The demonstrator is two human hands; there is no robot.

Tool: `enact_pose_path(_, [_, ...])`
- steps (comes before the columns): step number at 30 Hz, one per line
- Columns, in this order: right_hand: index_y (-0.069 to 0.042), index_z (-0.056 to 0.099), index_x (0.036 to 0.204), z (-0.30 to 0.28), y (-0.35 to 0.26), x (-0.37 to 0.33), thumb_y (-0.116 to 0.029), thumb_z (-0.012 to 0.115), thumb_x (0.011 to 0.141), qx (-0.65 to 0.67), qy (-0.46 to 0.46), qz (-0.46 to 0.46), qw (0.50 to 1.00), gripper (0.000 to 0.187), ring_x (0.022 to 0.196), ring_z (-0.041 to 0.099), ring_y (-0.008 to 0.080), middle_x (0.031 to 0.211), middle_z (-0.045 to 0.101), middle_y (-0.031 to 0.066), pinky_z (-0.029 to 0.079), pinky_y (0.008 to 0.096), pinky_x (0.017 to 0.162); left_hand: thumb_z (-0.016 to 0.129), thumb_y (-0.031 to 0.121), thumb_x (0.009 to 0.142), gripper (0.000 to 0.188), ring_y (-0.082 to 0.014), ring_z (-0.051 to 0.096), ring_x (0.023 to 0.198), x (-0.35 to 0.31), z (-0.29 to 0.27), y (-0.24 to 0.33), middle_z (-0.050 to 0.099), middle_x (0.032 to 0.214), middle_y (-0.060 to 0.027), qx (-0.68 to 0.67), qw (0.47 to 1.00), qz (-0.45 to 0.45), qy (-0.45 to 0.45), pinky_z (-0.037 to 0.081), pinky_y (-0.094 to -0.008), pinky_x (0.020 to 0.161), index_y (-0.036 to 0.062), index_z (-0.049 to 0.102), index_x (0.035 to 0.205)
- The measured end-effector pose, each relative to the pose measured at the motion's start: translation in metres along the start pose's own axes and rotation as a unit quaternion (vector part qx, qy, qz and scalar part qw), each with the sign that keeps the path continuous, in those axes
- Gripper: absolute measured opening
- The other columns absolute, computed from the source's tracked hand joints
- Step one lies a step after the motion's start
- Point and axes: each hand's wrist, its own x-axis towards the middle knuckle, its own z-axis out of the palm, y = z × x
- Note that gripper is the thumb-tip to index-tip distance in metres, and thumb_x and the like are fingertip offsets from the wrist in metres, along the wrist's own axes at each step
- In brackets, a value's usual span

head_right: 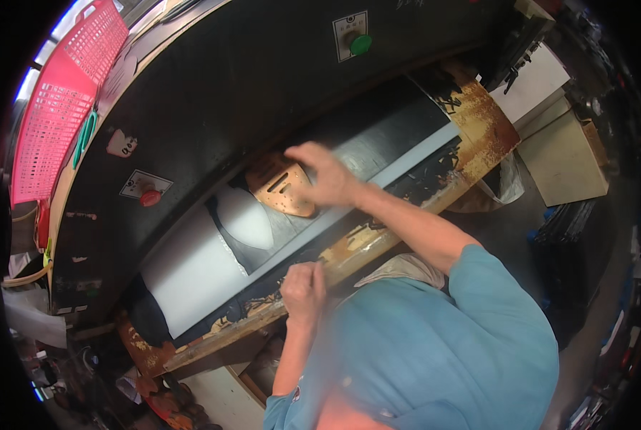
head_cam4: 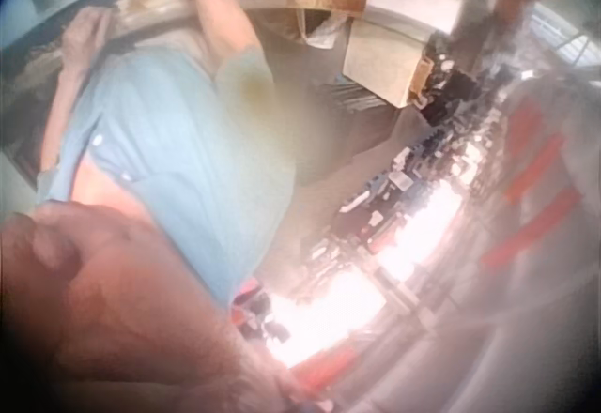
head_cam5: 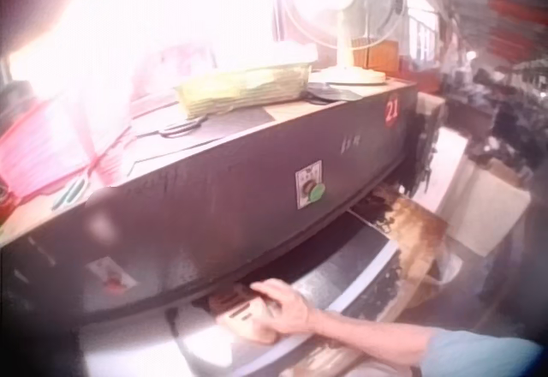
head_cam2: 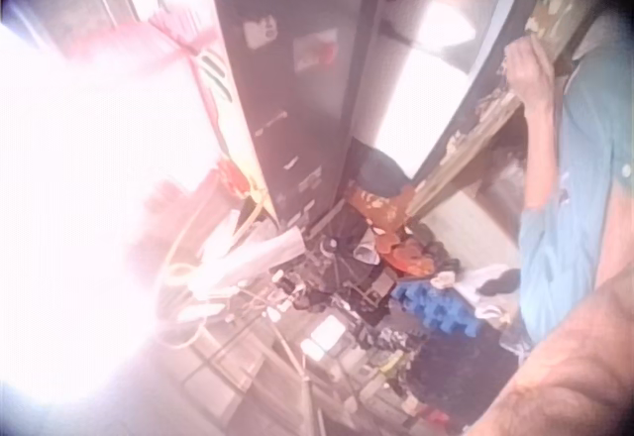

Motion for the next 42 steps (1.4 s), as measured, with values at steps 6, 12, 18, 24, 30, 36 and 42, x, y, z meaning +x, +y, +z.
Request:
enact_pose_path(6, [0.0,0.067,0.097,-0.128,-0.009,0.04,-0.01,0.072,0.101,-0.047,0.243,-0.049,0.968,0.012,0.073,0.058,0.0115,0.085,0.064,0.0033,0.049,0.0281,0.068,0.077,0.007,0.093,0.018,-0.0356,0.065,0.069,-0.005,0.003,-0.001,0.064,0.076,-0.0142,0.069,0.996,-0.015,0.048,0.053,-0.046,0.063,0.0047,0.065,0.08])
enact_pose_path(12, [0.0,0.068,0.091,-0.16,-0.005,-0.054,-0.01,0.074,0.098,-0.075,0.197,-0.03,0.977,0.014,0.067,0.058,0.0173,0.08,0.063,0.0084,0.048,0.033,0.064,0.076,0.01,0.096,0.025,-0.0394,0.064,0.071,-0.003,0.007,0.008,0.063,0.076,-0.018,0.097,0.993,-0.01,0.068,0.051,-0.0486,0.065,0.0019,0.062,0.078])
enact_pose_path(18, [-0.006,0.065,0.081,-0.138,0.02,-0.149,-0.007,0.075,0.089,-0.234,0.105,-0.067,0.964,0.013,0.068,0.058,0.0318,0.071,0.056,0.0086,0.044,0.0435,0.066,0.076,0.018,0.098,0.025,-0.0398,0.068,0.074,-0.003,0.009,0.01,0.068,0.078,-0.0191,0.099,0.992,-0.054,0.063,0.054,-0.0477,0.068,0.0011,0.069,0.08])
enact_pose_path(24, [-0.008,0.066,0.08,-0.135,0.025,-0.151,-0.009,0.074,0.09,-0.228,0.082,-0.025,0.97,0.013,0.074,0.064,0.0311,0.076,0.062,0.0074,0.047,0.0441,0.069,0.077,0.018,0.097,0.026,-0.0399,0.066,0.073,-0.003,0.008,0.01,0.067,0.078,-0.0177,0.1,0.992,-0.037,0.064,0.052,-0.0493,0.066,0.0024,0.065,0.079])
enact_pose_path(30, [-0.007,0.067,0.081,-0.135,0.024,-0.157,-0.008,0.074,0.09,-0.226,0.078,-0.031,0.971,0.012,0.072,0.062,0.0294,0.074,0.061,0.0069,0.046,0.0424,0.069,0.08,0.016,0.094,0.025,-0.036,0.065,0.075,-0.011,0.013,0.011,0.064,0.076,-0.014,0.115,0.989,-0.009,0.089,0.051,-0.046,0.069,0.0029,0.066,0.079])
enact_pose_path(36, [-0.004,0.071,0.086,-0.138,0.037,-0.159,-0.007,0.076,0.091,-0.184,0.067,-0.031,0.98,0.008,0.069,0.059,0.029,0.073,0.059,0.0087,0.046,0.0418,0.069,0.083,0.017,0.089,0.024,-0.0344,0.063,0.079,-0.017,0.02,0.015,0.064,0.079,-0.0119,0.112,0.988,-0.028,0.106,0.052,-0.0463,0.071,0.0043,0.066,0.078])
enact_pose_path(42, [-0.001,0.075,0.091,-0.136,0.027,-0.142,-0.009,0.077,0.096,-0.075,0.071,0.195,0.975,0.01,0.062,0.05,0.0109,0.07,0.059,0.0016,0.041,0.0294,0.059,0.083,0.015,0.088,0.023,-0.0354,0.062,0.077,-0.002,0.015,0.015,0.062,0.078,-0.0127,0.097,0.992,-0.059,0.057,0.051,-0.048,0.069,0.0049,0.065,0.077])
